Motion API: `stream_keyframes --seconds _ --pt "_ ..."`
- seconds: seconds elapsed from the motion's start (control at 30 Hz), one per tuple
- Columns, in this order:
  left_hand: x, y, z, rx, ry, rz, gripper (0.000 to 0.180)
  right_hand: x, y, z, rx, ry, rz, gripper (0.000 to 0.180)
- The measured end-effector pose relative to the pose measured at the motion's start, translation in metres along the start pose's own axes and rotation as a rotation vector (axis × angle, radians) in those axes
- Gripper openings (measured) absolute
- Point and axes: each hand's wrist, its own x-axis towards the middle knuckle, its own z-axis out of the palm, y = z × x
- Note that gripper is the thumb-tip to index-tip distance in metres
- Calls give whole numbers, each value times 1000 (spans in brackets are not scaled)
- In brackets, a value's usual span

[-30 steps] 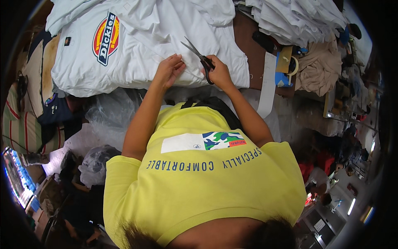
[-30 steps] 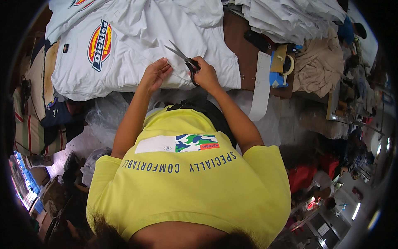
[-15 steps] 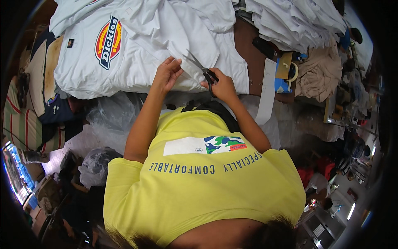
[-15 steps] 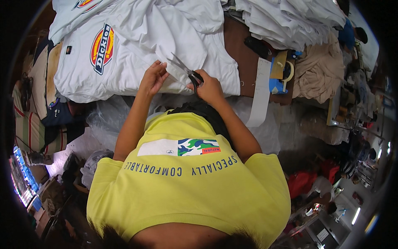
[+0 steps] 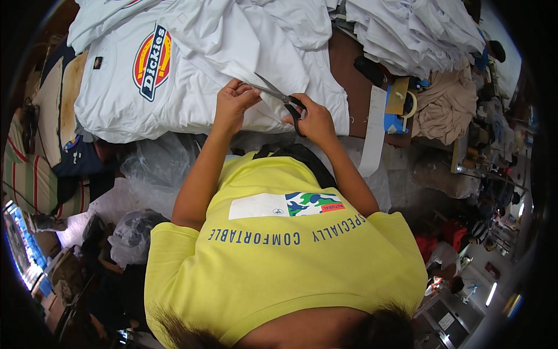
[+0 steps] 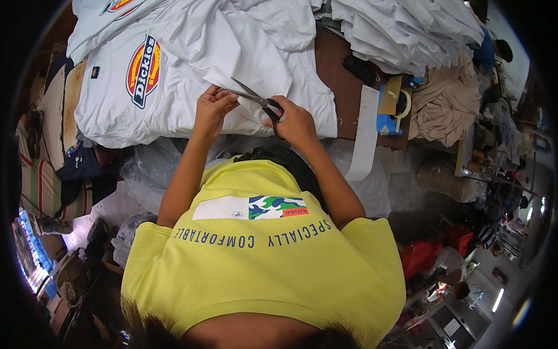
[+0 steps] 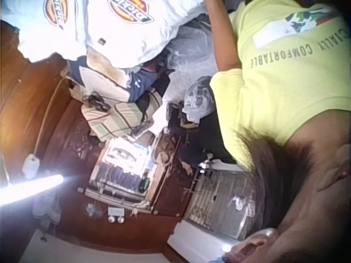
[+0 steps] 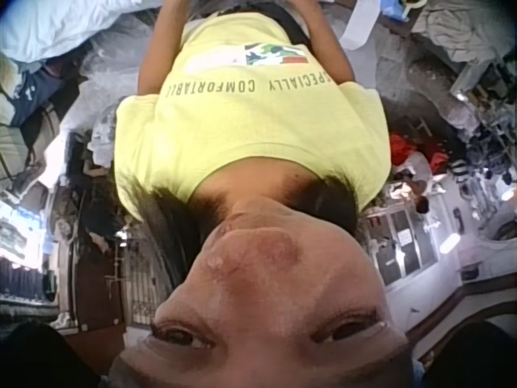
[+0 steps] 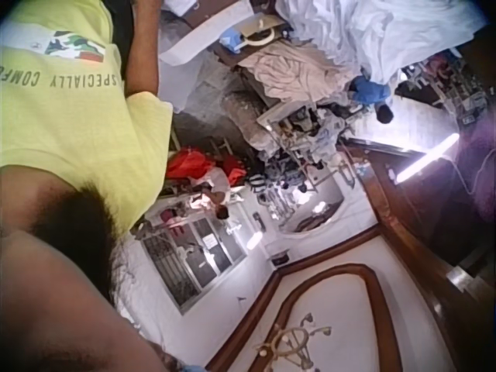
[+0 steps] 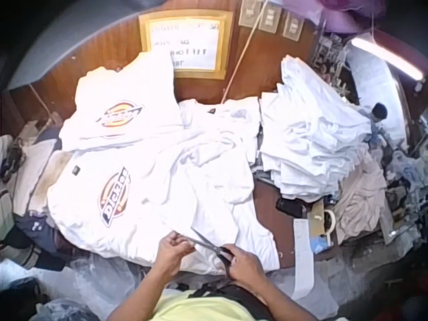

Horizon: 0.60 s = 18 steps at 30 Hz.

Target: The person trims excess white material from the inside necklines of white t-shirts using shears and folds the garments.

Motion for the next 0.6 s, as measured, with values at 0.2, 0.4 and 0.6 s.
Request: stream_keyframes --seconds 0.2,0.4,0.6 --pt "0 3 -2 -34 -34 -33 23 7 1 6 31 -30 -41 58" --pt "-2 6 -3 -10 -37 -36 19 10 -2 4 23 -46 -41 58" --pt "-3 7 -4 -10 -43 -40 20 13 -5 6 43 -53 -35 61"
